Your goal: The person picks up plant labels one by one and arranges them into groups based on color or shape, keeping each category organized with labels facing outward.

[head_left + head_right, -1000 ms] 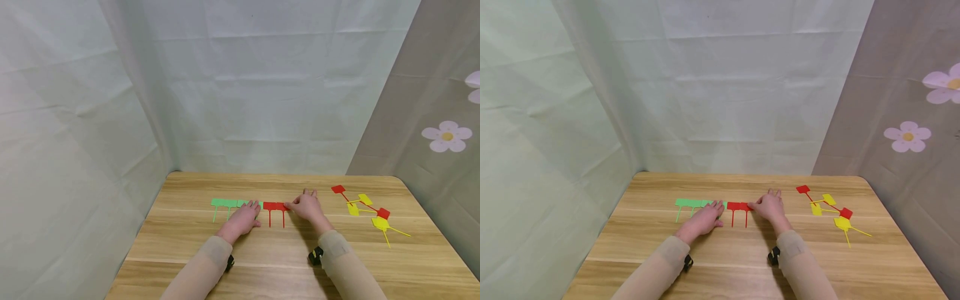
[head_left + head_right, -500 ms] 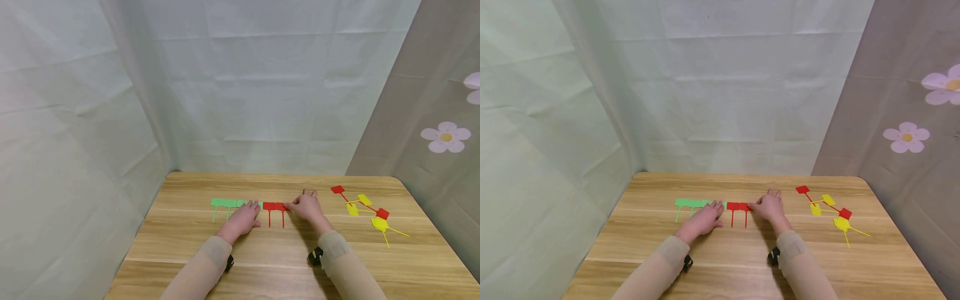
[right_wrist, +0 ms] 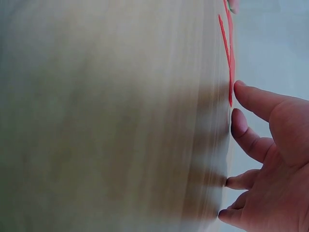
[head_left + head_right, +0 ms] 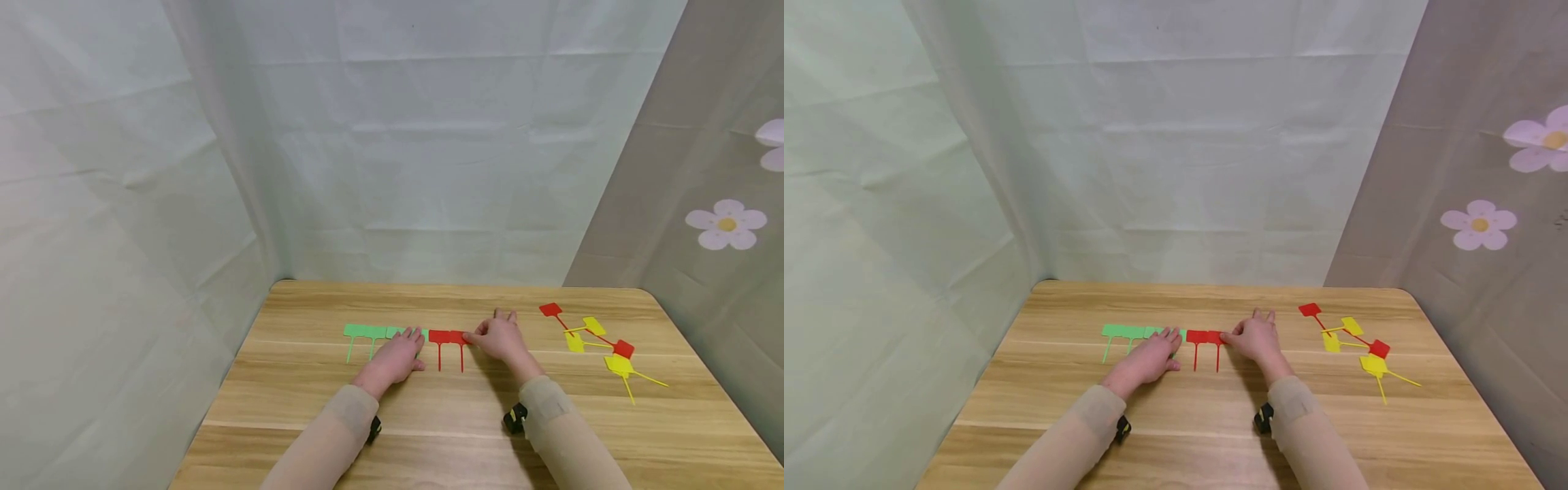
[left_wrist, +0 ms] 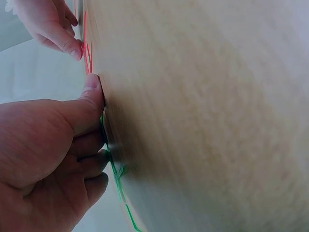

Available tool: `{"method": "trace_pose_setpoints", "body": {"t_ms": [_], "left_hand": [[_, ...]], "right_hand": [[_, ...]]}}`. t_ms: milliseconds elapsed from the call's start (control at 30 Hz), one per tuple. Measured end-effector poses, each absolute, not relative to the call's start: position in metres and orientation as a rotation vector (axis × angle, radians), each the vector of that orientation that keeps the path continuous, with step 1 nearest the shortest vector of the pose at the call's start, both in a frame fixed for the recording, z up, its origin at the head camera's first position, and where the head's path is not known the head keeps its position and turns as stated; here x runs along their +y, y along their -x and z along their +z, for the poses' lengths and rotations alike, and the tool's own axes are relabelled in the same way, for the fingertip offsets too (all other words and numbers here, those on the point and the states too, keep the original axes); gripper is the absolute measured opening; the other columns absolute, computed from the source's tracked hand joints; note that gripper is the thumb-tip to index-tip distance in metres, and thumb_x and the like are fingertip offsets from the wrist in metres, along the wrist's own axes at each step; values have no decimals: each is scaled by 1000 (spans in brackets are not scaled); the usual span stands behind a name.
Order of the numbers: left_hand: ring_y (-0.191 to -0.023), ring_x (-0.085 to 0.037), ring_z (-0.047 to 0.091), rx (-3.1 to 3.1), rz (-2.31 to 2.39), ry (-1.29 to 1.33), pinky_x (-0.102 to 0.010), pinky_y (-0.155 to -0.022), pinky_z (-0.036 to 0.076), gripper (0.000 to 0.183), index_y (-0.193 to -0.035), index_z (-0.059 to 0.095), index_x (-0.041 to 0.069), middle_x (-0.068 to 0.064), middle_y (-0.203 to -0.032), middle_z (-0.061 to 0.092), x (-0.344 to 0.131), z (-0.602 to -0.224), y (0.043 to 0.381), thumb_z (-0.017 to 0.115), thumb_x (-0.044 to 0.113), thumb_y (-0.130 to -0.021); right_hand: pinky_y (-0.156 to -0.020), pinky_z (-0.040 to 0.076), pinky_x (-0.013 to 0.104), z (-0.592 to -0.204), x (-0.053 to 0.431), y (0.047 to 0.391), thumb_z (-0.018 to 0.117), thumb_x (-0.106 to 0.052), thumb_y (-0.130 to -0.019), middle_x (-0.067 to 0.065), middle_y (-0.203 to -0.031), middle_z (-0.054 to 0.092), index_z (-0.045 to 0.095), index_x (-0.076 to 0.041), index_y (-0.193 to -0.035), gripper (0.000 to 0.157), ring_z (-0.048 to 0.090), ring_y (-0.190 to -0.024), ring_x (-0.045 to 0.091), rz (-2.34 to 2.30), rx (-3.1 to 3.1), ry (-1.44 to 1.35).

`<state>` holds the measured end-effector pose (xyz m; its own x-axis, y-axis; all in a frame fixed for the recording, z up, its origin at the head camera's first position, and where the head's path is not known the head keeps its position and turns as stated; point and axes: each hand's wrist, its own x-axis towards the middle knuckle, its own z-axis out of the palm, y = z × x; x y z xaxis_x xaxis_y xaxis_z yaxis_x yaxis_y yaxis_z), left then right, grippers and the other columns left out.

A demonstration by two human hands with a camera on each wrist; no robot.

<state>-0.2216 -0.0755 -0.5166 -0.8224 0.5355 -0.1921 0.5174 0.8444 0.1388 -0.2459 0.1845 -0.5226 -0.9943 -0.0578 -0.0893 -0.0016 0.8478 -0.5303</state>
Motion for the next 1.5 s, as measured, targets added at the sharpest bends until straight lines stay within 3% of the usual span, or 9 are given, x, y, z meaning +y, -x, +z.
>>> {"method": "trace_pose_setpoints", "body": {"t_ms": [267,500,800,933,1167,1500], "left_hand": [[-158,-33,34,2805,109,-827,-44,-128,30,69,-160,47,0,-16,-169,38,-75,-517,223,67,36,-105],[-158,-32,33,2806,124,-802,-44,-129,29,69,-160,47,1,-15,-170,38,-75,-520,223,68,36,-105],[-156,-36,36,2818,142,-834,-46,-128,30,68,-158,49,-3,-20,-168,40,-75,-515,223,69,33,-105],[-157,-36,36,2812,149,-830,-47,-128,30,68,-158,48,-3,-20,-168,40,-76,-516,222,69,33,-105],[-157,-35,34,2804,133,-825,-46,-128,29,68,-159,47,-2,-18,-169,38,-76,-517,222,67,35,-106],[-158,-35,33,2801,103,-827,-46,-128,29,68,-161,46,-1,-17,-170,38,-76,-519,223,65,35,-106]], "right_hand": [[-121,18,77,-523,192,245,76,-39,-100,46,-164,17,70,-12,-87,31,-5,-152,69,-942,2889,71],[-118,24,78,-522,207,238,72,-33,-104,45,-165,17,69,-8,-106,25,-5,-155,64,-1016,2869,78],[-117,20,81,-512,236,224,68,-26,-106,46,-162,24,65,5,-133,41,-2,-153,67,-1074,2903,113],[-117,18,83,-510,251,218,67,-25,-107,48,-159,30,64,6,-137,43,4,-151,71,-1049,2916,121],[-117,27,78,-507,275,207,67,-27,-107,40,-152,48,64,5,-139,45,23,-148,68,-986,2963,126],[-115,20,84,-504,293,195,68,-28,-106,36,-149,54,63,5,-138,46,15,-146,74,-1015,2960,93]]}}
